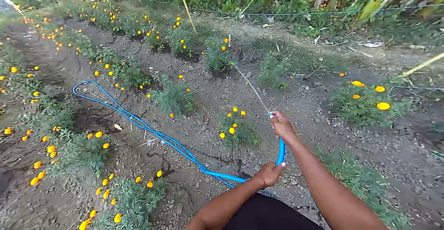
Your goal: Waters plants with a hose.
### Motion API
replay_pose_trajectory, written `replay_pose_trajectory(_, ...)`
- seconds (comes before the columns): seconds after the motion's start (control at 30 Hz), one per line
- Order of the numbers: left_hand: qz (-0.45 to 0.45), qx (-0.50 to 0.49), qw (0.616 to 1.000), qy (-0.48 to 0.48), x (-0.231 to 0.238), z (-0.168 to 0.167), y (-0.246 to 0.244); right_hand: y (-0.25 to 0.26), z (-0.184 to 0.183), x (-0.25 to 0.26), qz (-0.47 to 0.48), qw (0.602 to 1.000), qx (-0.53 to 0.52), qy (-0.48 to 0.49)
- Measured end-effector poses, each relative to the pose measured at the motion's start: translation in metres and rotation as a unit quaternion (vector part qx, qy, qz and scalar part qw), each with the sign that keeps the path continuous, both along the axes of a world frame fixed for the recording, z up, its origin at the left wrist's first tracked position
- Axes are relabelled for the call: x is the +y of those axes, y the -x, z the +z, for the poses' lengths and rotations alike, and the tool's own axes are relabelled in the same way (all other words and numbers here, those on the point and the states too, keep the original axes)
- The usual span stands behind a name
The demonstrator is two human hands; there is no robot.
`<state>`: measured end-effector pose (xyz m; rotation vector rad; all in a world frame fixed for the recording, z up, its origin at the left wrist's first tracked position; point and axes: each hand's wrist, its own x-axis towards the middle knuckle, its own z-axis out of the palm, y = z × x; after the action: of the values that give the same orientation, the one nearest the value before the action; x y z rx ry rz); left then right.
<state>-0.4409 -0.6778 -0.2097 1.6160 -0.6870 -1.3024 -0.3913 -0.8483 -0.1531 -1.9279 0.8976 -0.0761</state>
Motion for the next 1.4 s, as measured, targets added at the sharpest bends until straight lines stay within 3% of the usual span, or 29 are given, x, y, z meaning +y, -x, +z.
replay_pose_trajectory(1.4, -0.015, -0.010, 0.998, -0.068, -0.006, -0.003, 0.029, 0.039, -0.021, -0.016, -0.044, 0.998, 0.002, -0.054)
